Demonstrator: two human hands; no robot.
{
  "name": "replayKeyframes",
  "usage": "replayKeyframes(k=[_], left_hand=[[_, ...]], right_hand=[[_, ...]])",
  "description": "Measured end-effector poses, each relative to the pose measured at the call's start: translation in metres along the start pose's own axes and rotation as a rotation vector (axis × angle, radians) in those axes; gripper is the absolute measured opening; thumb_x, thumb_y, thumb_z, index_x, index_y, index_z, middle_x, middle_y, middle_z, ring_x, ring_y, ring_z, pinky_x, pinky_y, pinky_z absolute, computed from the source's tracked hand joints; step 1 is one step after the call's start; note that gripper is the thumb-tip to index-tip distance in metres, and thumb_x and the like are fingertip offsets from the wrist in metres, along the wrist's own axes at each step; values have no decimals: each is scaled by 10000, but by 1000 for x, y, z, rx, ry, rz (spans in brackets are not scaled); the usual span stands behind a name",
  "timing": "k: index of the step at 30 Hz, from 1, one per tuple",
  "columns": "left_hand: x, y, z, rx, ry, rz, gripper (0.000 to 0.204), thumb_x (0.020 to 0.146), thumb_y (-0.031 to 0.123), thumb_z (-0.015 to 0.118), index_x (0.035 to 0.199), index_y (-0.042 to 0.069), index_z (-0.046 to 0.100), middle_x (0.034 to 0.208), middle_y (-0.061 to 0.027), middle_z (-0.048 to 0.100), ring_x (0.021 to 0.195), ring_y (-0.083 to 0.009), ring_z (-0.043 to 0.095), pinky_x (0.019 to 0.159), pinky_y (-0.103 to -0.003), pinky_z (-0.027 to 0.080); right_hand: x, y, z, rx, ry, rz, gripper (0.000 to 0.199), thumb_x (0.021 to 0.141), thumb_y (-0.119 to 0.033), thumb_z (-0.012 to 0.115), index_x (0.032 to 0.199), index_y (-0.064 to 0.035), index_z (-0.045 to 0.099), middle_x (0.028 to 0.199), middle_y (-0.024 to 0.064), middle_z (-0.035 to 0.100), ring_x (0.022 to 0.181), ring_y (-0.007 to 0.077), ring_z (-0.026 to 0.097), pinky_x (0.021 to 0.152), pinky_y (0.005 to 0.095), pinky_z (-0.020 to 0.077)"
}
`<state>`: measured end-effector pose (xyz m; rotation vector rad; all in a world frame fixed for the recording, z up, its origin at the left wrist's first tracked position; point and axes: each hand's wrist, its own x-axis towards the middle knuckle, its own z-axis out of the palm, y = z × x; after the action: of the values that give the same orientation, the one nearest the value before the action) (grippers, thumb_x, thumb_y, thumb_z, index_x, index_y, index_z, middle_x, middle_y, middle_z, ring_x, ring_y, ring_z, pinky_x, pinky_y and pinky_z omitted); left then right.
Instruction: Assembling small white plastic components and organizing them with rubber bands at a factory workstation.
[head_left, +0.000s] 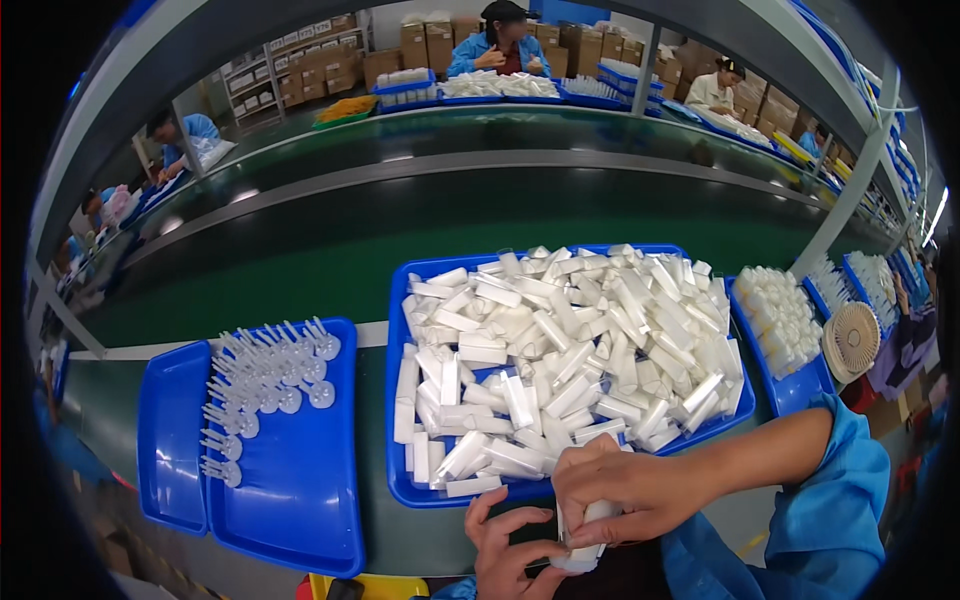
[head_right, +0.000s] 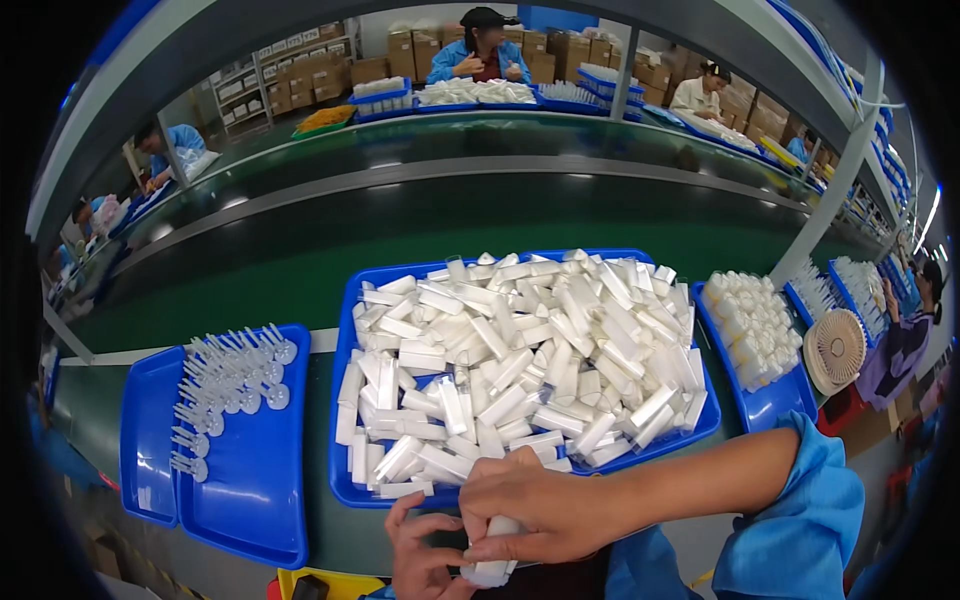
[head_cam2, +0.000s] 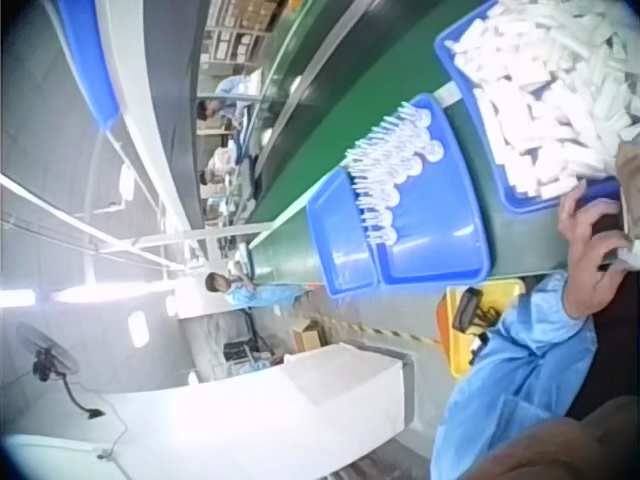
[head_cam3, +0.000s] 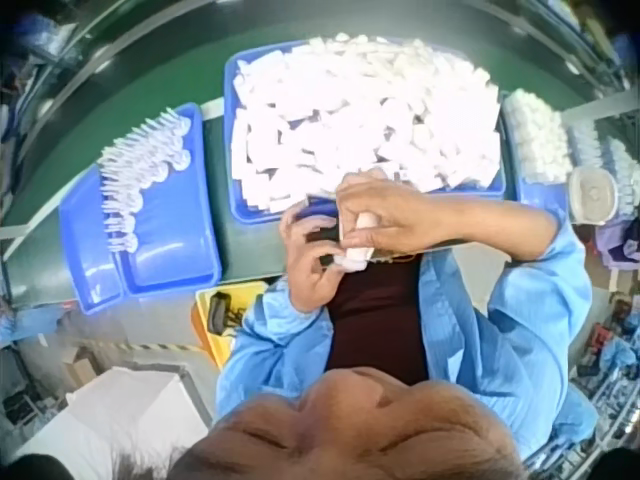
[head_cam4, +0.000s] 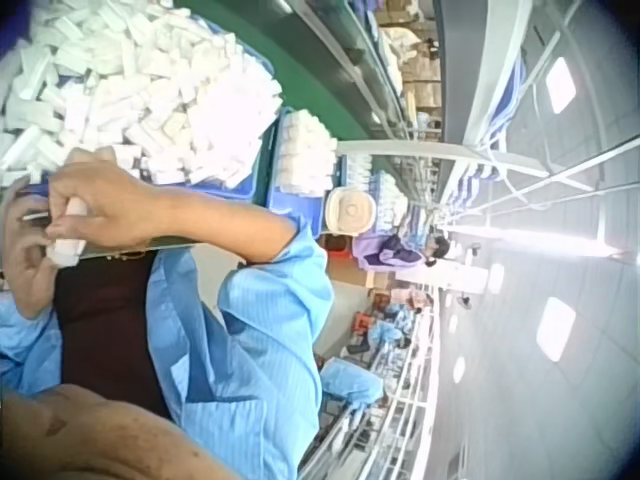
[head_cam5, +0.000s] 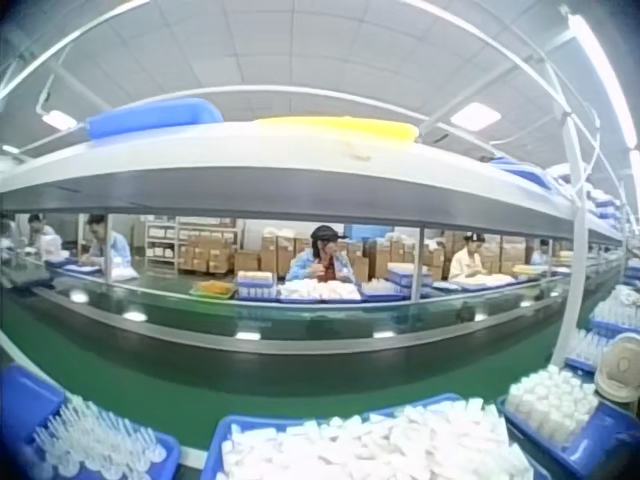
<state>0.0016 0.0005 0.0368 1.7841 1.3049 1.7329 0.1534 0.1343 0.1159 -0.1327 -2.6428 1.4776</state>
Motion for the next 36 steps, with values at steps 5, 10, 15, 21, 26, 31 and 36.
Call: replayKeyframes(k=[5, 10, 15, 21, 26, 31, 36], left_hand=[[-7, -5, -12, -47, 86, -184, 170, 757, 82, 673, 845, 72, 528, 1052, -135, 579, 1160, -386, 408, 997, -513, 247], [-2, 7, -12, -277, 328, -303, 141, 840, 129, 632, 908, 53, 535, 1043, -145, 597, 1272, -406, 324, 1010, -513, 265], [-7, 7, -17, -246, 332, -276, 152, 833, 162, 648, 884, 27, 599, 922, -124, 623, 1207, -404, 402, 994, -526, 287], [0, -3, -17, -34, 249, -54, 98, 802, 135, 660, 827, 43, 635, 814, -98, 633, 1059, -360, 503, 993, -548, 272], [6, -3, -9, -41, 145, -3, 57, 707, 36, 666, 755, 64, 651, 800, -72, 638, 902, -267, 565, 986, -536, 264], [9, 1, 2, -116, 45, -39, 88, 687, 29, 682, 766, 63, 666, 787, -57, 646, 893, -252, 576, 978, -535, 255], [12, 4, 7, -155, 1, -48, 62, 709, 85, 698, 764, 64, 679, 769, -48, 650, 856, -229, 595, 973, -530, 255]], right_hand=[[46, 24, -13, -28, 57, -10, 236, 905, -212, 500, 1095, -71, 493, 1039, 53, 533, 1044, 207, 458, 832, 401, 309], [110, 63, -44, -883, 64, -239, 274, 789, -92, 532, 1060, -76, 570, 1057, 56, 566, 1054, 192, 476, 839, 367, 362], [131, 75, -44, -1213, -130, -225, 184, 757, -98, 564, 935, -89, 609, 920, 30, 587, 1006, 193, 494, 817, 334, 371], [79, 66, -57, -965, 256, -386, 144, 761, -126, 575, 902, -117, 603, 942, 26, 585, 1058, 236, 484, 827, 377, 354], [33, 32, -49, -925, 205, -329, 158, 771, -141, 578, 925, -162, 609, 999, -1, 589, 1117, 234, 465, 806, 428, 309], [8, 27, -42, -857, 212, -326, 165, 768, -152, 590, 930, -177, 613, 986, -12, 570, 1096, 199, 474, 788, 426, 284], [-6, 29, -48, -294, 176, -273, 259, 772, -66, 639, 1010, -167, 651, 964, 7, 526, 957, 169, 514, 749, 317, 346]])
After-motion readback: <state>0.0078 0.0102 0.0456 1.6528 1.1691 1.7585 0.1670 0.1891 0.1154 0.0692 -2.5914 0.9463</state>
